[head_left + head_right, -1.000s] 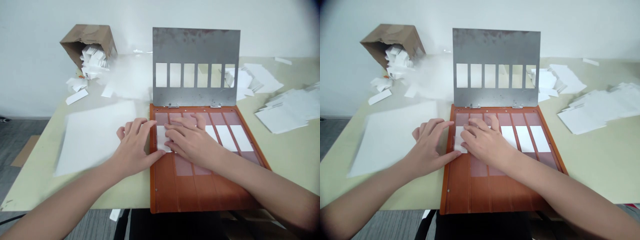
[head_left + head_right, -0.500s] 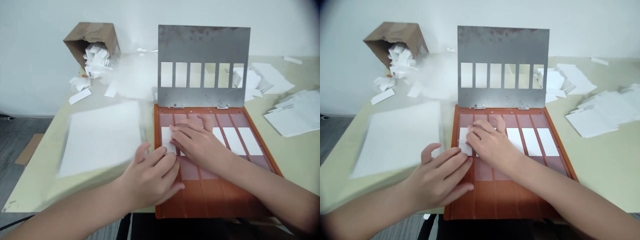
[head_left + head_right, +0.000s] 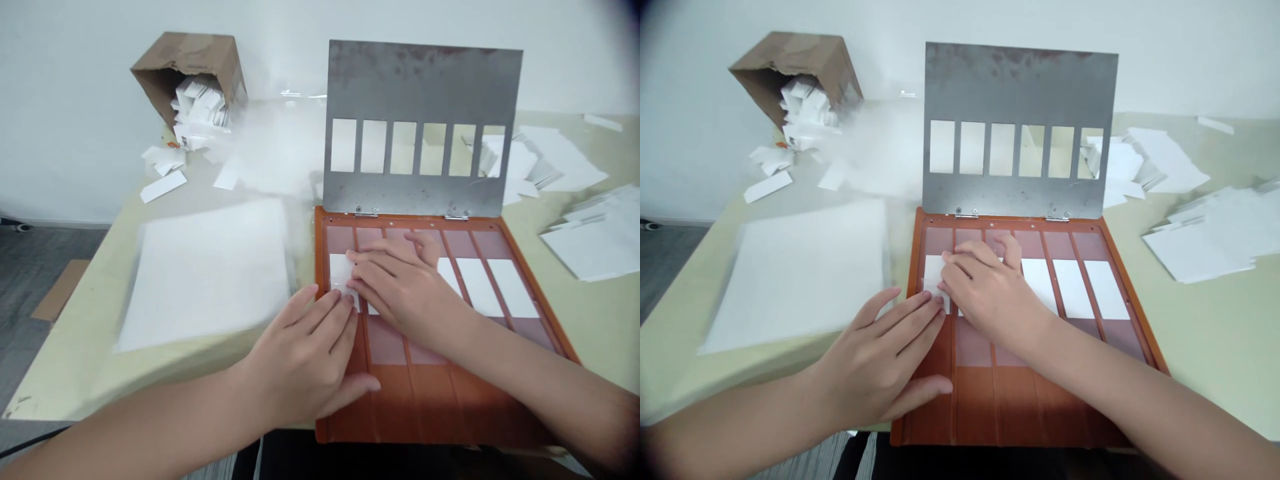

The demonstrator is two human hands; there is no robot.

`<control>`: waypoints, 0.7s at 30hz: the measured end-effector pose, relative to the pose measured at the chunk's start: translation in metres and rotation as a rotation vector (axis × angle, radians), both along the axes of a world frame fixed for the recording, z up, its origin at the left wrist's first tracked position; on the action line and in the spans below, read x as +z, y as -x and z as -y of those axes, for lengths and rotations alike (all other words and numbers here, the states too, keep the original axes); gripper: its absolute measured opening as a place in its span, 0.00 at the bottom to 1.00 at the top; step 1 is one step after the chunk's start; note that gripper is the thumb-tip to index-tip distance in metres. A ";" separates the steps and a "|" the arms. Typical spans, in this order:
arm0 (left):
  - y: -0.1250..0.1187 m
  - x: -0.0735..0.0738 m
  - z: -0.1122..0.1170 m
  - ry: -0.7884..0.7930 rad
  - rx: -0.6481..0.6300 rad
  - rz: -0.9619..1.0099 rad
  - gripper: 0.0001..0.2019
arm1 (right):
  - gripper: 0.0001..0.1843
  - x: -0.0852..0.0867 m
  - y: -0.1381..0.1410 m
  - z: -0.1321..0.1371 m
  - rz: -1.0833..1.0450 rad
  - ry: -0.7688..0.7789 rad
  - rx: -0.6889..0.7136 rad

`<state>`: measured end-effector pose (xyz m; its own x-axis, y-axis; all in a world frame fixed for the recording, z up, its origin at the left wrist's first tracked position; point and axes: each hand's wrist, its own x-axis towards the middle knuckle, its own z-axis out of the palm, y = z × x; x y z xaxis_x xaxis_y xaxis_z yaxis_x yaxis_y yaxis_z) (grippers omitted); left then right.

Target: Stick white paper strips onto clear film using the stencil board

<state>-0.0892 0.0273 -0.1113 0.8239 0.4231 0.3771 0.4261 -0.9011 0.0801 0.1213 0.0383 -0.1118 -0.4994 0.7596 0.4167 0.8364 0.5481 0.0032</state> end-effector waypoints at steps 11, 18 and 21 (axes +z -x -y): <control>0.001 -0.001 0.002 0.004 -0.011 -0.013 0.26 | 0.10 -0.003 0.000 0.001 -0.010 0.025 -0.020; -0.001 -0.001 0.001 -0.014 -0.002 -0.007 0.27 | 0.10 -0.002 0.002 0.001 -0.072 0.104 -0.056; -0.002 0.001 0.000 -0.005 0.004 -0.008 0.27 | 0.09 -0.001 0.002 0.001 -0.092 0.108 -0.066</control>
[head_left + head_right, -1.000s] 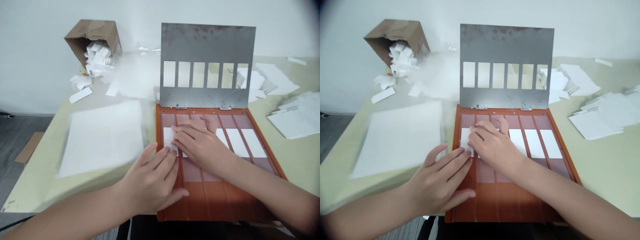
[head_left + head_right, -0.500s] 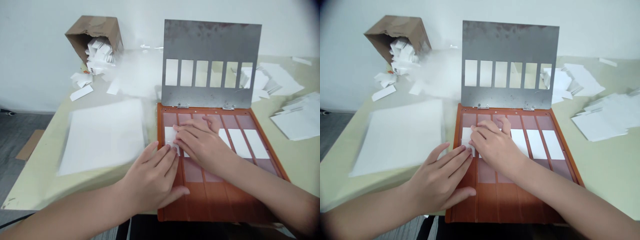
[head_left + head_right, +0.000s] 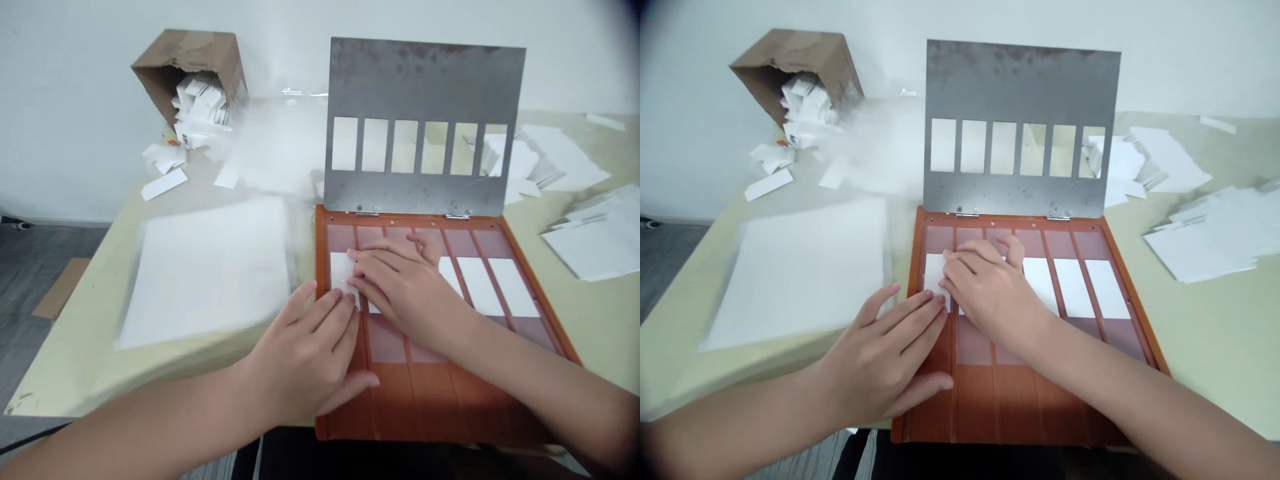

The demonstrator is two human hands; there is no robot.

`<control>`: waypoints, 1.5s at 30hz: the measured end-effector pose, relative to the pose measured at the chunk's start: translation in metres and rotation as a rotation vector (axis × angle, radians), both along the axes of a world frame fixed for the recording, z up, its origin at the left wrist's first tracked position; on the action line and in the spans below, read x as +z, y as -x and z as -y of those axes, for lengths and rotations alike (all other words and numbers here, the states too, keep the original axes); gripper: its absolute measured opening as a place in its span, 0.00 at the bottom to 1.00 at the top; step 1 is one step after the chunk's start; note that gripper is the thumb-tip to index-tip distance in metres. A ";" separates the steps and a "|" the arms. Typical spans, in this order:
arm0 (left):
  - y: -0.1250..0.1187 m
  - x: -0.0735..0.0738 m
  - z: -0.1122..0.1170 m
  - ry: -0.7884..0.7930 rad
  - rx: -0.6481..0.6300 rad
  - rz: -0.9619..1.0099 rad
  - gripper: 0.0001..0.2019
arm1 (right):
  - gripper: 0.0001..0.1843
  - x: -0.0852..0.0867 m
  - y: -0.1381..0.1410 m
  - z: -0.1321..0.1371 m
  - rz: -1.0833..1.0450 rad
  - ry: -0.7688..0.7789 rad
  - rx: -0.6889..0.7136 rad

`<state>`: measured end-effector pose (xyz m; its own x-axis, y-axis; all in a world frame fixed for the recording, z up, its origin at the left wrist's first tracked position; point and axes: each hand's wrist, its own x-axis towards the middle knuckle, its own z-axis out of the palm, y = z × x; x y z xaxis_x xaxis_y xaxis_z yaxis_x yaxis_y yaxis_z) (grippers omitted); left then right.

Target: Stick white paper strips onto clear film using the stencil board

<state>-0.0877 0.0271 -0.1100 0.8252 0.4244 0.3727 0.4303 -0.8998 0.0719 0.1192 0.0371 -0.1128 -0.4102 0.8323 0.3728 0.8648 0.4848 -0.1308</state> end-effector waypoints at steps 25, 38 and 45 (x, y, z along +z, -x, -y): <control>0.000 -0.001 0.001 -0.034 0.035 0.007 0.25 | 0.04 -0.004 -0.001 -0.002 0.039 -0.024 -0.017; -0.001 -0.001 0.002 -0.040 0.036 0.000 0.26 | 0.05 -0.005 -0.001 -0.002 0.050 -0.051 -0.026; 0.000 -0.001 0.002 -0.035 0.034 -0.002 0.26 | 0.05 -0.005 -0.002 -0.002 0.044 -0.037 -0.020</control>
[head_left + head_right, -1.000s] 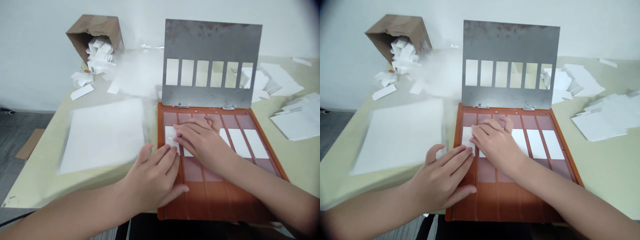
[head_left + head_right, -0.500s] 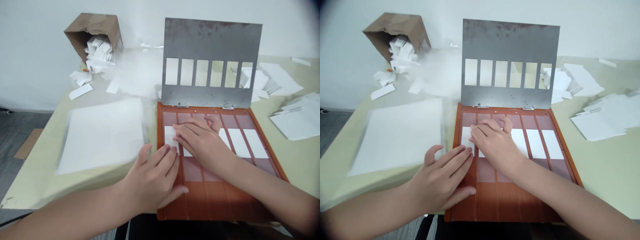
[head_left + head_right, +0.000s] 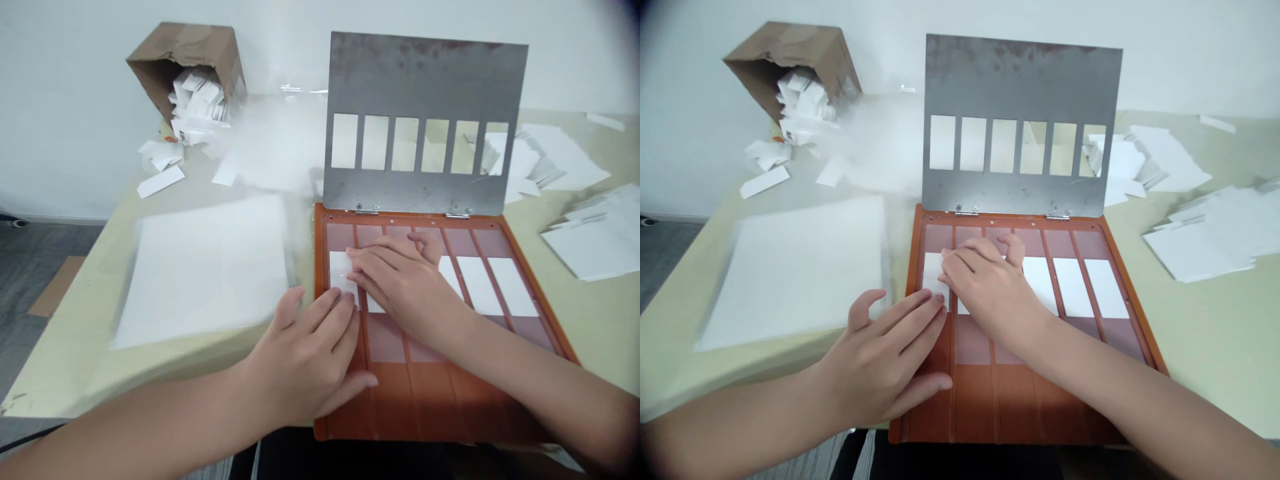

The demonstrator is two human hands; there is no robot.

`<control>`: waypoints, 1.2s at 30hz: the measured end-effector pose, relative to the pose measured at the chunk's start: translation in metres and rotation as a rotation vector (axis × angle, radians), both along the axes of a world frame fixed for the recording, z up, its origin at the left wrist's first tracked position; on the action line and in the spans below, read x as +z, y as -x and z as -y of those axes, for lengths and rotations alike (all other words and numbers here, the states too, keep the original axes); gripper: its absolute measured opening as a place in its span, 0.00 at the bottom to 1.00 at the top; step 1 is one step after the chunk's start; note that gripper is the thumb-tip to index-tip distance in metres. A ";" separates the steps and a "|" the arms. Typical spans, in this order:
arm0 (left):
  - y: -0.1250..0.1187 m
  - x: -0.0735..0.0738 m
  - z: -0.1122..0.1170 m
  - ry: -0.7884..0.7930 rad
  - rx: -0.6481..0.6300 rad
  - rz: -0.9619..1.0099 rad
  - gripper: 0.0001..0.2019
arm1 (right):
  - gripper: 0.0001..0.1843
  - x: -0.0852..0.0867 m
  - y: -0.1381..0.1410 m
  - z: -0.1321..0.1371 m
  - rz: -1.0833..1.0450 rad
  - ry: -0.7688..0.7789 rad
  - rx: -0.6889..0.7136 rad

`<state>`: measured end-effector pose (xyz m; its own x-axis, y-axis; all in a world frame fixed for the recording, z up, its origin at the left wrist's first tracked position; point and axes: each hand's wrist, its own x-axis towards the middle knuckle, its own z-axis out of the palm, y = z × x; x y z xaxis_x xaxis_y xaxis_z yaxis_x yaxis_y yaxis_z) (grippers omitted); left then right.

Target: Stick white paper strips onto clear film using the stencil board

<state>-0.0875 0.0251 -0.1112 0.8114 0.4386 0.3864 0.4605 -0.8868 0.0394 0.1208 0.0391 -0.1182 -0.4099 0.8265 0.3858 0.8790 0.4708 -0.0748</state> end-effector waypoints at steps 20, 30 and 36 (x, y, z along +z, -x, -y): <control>0.000 -0.001 0.002 0.095 0.020 0.042 0.23 | 0.18 0.002 0.003 0.001 0.092 0.135 -0.051; -0.002 -0.001 0.001 0.082 0.030 0.060 0.23 | 0.16 0.002 0.002 0.001 -0.067 0.127 0.024; -0.002 -0.001 0.000 0.080 0.031 0.062 0.22 | 0.20 0.002 0.000 -0.003 -0.223 0.031 0.105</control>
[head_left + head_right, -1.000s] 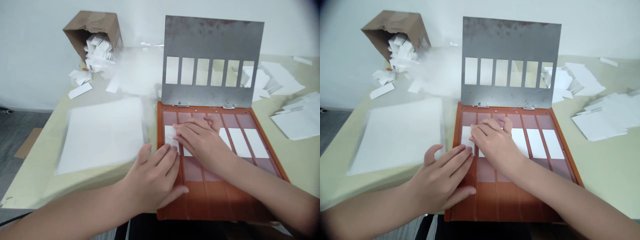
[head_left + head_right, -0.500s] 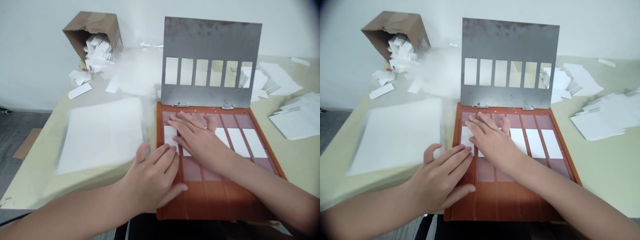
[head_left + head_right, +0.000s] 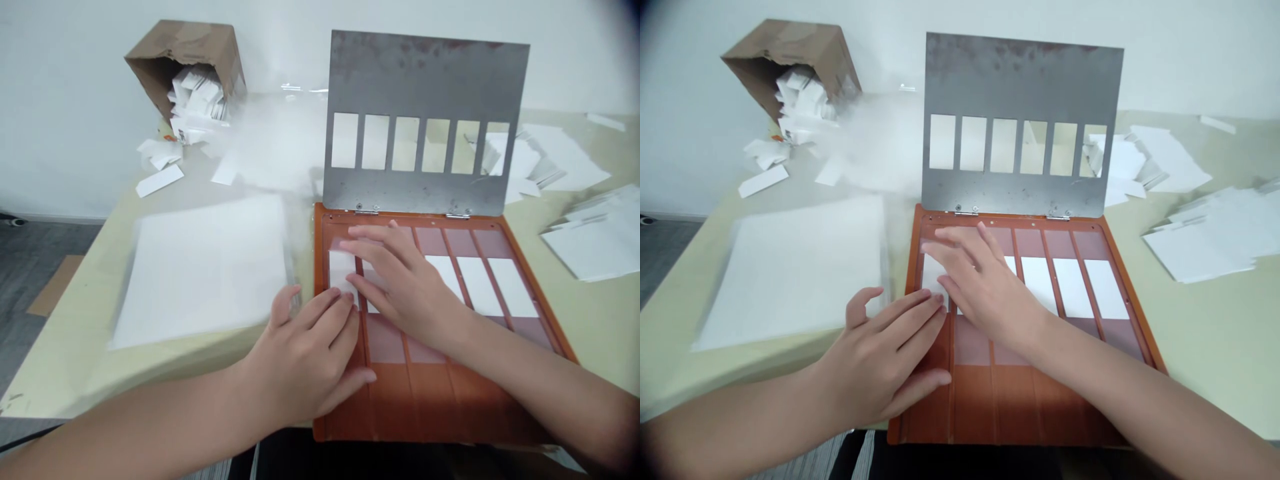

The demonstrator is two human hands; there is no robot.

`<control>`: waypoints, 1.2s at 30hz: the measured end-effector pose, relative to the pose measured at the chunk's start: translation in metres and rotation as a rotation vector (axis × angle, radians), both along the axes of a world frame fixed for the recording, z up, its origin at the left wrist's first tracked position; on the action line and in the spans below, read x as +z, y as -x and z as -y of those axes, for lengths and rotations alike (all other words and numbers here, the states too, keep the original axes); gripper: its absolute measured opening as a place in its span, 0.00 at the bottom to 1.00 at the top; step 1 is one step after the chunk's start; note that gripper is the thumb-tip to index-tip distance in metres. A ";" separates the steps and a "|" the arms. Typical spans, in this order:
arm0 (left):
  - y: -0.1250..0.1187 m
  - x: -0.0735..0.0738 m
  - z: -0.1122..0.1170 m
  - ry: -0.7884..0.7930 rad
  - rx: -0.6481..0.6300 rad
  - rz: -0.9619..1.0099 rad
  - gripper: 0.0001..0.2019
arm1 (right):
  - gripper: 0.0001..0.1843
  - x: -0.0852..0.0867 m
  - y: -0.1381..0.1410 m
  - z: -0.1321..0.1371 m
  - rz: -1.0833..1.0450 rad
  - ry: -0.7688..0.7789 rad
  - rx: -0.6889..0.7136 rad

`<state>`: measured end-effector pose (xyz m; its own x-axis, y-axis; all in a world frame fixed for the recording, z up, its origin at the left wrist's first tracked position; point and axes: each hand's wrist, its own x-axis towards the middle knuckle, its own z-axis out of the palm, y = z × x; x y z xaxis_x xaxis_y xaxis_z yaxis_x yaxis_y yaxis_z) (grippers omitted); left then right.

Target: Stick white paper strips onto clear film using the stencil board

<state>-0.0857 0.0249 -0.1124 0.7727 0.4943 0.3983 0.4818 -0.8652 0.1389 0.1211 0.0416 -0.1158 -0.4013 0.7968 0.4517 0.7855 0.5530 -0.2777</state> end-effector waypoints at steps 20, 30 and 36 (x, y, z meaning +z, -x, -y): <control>-0.001 0.000 0.001 -0.005 0.012 -0.011 0.23 | 0.18 0.003 -0.004 0.003 0.067 0.029 0.121; 0.000 0.000 0.002 0.008 0.016 -0.012 0.23 | 0.20 0.002 -0.007 0.004 0.102 0.035 0.136; -0.001 0.000 0.002 0.007 0.020 -0.015 0.23 | 0.20 0.003 -0.008 0.004 0.176 0.065 0.168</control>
<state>-0.0847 0.0229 -0.1128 0.7684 0.5126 0.3831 0.5015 -0.8542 0.1371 0.1290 0.0372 -0.1129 -0.5980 0.7376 0.3135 0.7237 0.6650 -0.1843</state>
